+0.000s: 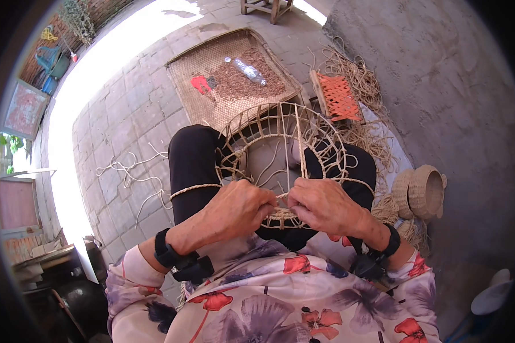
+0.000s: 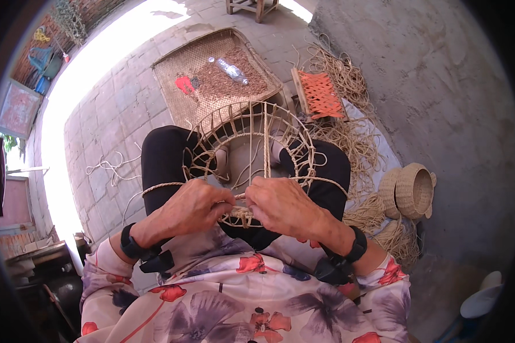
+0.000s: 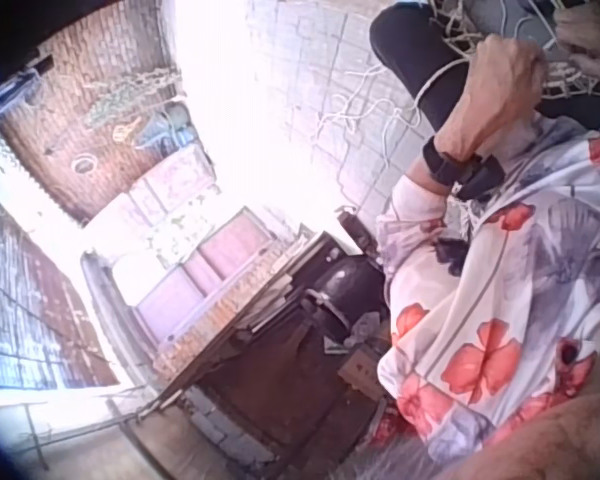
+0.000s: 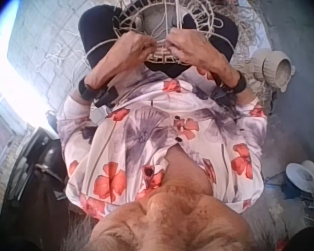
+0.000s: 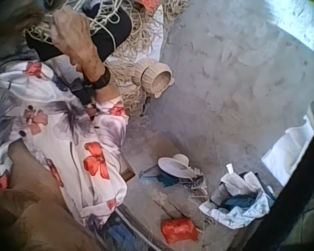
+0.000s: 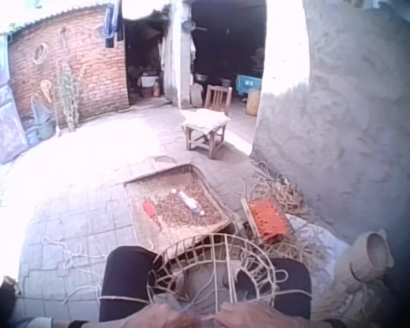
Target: Weaving thin strips of bamboo or wicker into a circular frame to create a basket or furniture component.
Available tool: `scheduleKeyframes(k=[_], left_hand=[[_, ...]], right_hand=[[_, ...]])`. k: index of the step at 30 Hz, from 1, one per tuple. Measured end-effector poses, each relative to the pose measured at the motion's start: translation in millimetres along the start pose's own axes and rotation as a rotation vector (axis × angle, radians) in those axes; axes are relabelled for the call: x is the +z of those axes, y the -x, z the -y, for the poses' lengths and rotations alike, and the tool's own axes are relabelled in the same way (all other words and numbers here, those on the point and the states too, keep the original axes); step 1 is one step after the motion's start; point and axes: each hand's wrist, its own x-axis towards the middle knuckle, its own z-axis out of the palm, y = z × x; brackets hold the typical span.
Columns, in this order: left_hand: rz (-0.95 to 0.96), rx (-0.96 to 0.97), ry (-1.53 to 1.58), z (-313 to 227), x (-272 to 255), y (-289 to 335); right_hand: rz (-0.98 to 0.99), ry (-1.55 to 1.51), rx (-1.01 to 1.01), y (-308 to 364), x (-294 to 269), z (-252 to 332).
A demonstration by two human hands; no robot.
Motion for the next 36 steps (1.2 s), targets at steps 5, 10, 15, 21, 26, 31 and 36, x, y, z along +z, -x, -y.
scheduleKeyframes(k=[5,10,15,21,26,31,36], left_hand=[[-0.031,-0.004,-0.130,2.0,4.6,-4.3],[-0.110,0.018,-0.180,-1.9,7.9,-0.2],[-0.121,0.031,-0.172,-1.7,9.4,3.0],[-0.127,0.038,-0.105,-0.8,9.3,6.0],[-0.059,0.026,-0.044,3.9,6.7,6.7],[-0.060,0.040,-0.018,8.7,8.0,5.7],[-0.045,0.021,-0.049,7.3,7.2,6.1]], right_hand=[[0.157,-0.041,0.068,-12.7,-5.8,-10.8],[0.281,-0.158,0.179,-22.4,-14.3,-16.7],[0.361,-0.215,0.342,-22.8,-14.4,-17.0],[0.367,-0.268,0.321,-18.3,-12.7,-16.3],[0.180,-0.247,0.176,-12.3,-9.8,-11.0],[0.132,-0.155,0.017,-8.0,-5.1,-4.2],[0.087,-0.023,-0.017,-3.0,-1.4,7.1]])
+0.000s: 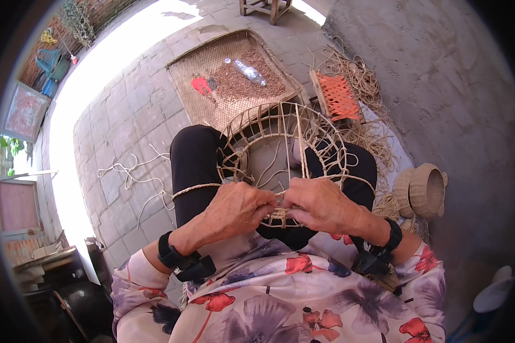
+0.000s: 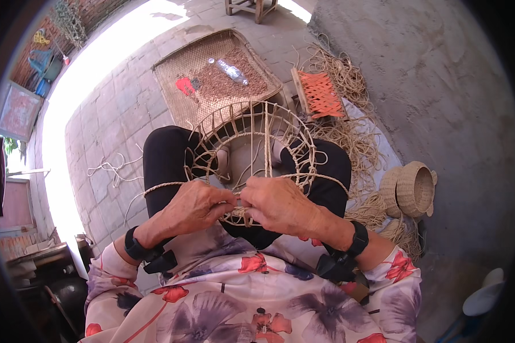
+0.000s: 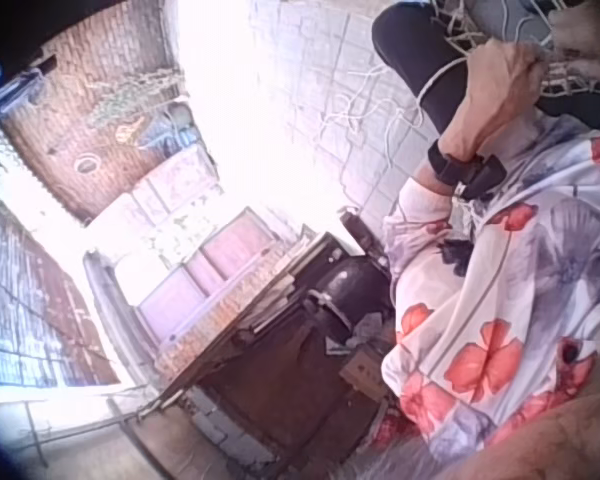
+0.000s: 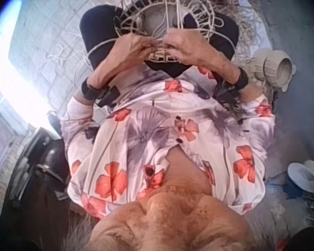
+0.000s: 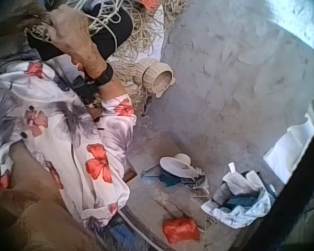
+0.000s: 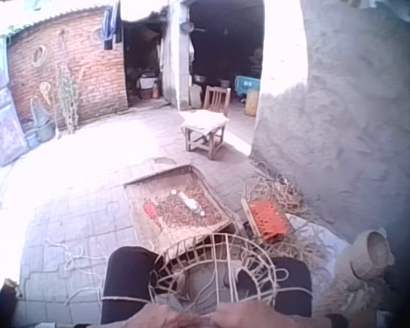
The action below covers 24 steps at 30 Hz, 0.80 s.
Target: Weaving thin strips of bamboo or wicker into a circular frame to create a basket or furniture component.
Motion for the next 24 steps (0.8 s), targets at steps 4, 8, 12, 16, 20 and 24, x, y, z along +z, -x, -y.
scheduleKeyframes(k=[4,8,12,16,20,24], left_hand=[[0.017,-0.022,-0.015,-2.3,-1.8,-0.6],[0.023,-0.034,-0.016,-3.3,-2.5,-0.3],[0.035,-0.043,-0.026,-2.4,-2.6,0.0],[0.013,-0.034,-0.037,-2.0,-1.1,-0.3],[0.020,-0.041,-0.067,-1.2,-0.5,0.0],[0.057,-0.020,-0.040,3.2,-1.4,-2.9]], right_hand=[[-0.108,0.123,-0.034,0.2,8.7,6.8],[-0.092,0.098,-0.044,0.5,8.7,4.8],[-0.008,0.134,-0.091,-6.5,4.4,0.5],[0.021,0.178,-0.133,-10.7,3.8,4.9],[-0.012,0.307,-0.143,-10.2,6.1,12.8],[-0.009,0.343,-0.118,-13.2,6.6,11.6]])
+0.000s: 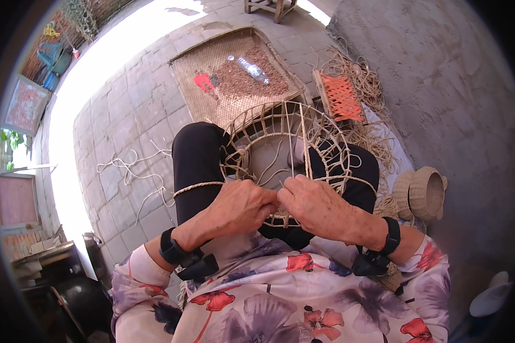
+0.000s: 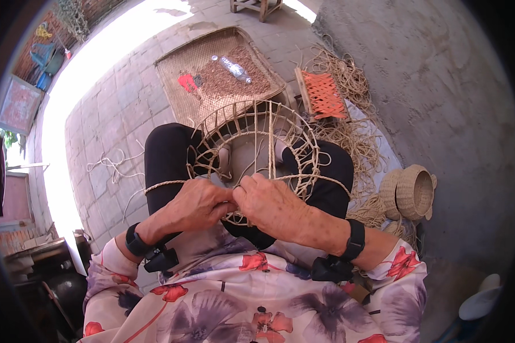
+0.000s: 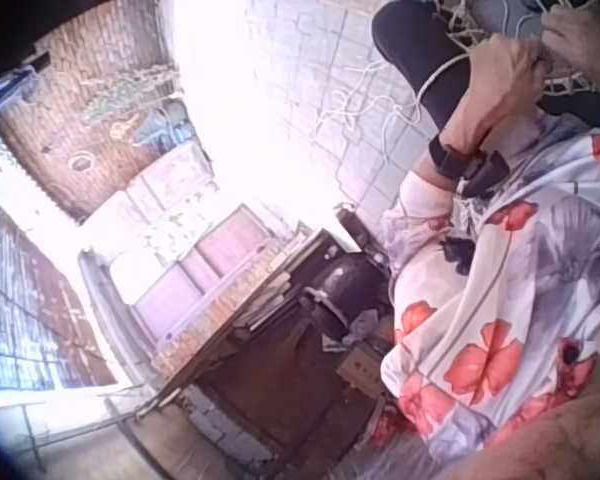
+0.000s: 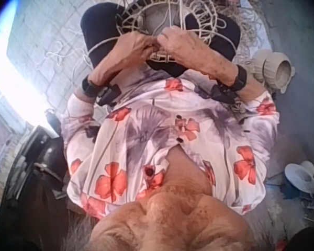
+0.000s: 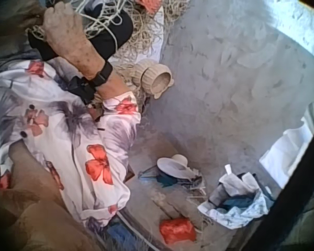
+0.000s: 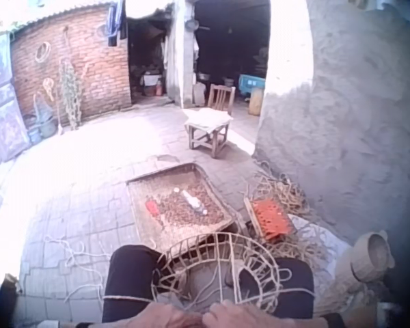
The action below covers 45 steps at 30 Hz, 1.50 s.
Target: Weaving thin strips of bamboo or wicker into a circular frame to create a basket or furniture component.
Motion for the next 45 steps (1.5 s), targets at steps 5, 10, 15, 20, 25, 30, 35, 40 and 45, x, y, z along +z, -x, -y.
scheduleKeyframes(k=[5,10,15,20,25,30,35,40,45], left_hand=[[0.025,-0.023,0.005,1.4,1.2,-2.0],[-0.056,-0.083,-0.057,-1.4,5.6,-7.8],[-0.108,-0.109,-0.120,-5.2,9.1,-13.4],[-0.123,-0.033,-0.204,-11.4,1.6,-6.3],[-0.245,0.063,-0.216,-14.3,0.5,-1.1],[-0.307,0.061,-0.179,-9.8,11.7,0.3],[-0.329,0.024,-0.202,-9.7,18.4,-2.6],[-0.211,0.131,-0.356,-10.4,14.8,-9.2],[-0.233,0.269,-0.365,-10.8,-0.3,-16.5]], right_hand=[[-0.045,-0.130,0.039,9.6,0.1,-4.3],[-0.090,-0.317,0.115,13.8,1.8,-8.2],[-0.080,-0.186,0.076,16.5,1.9,-4.3],[-0.049,-0.135,0.085,16.4,0.1,0.3],[-0.038,-0.122,0.088,18.2,-1.6,4.0],[-0.157,-0.328,0.086,20.2,3.2,-0.9],[-0.218,-0.467,0.050,24.5,7.8,-8.3],[-0.301,-0.447,0.090,27.4,10.2,-5.5],[-0.242,-0.287,0.120,28.7,8.9,-1.9]])
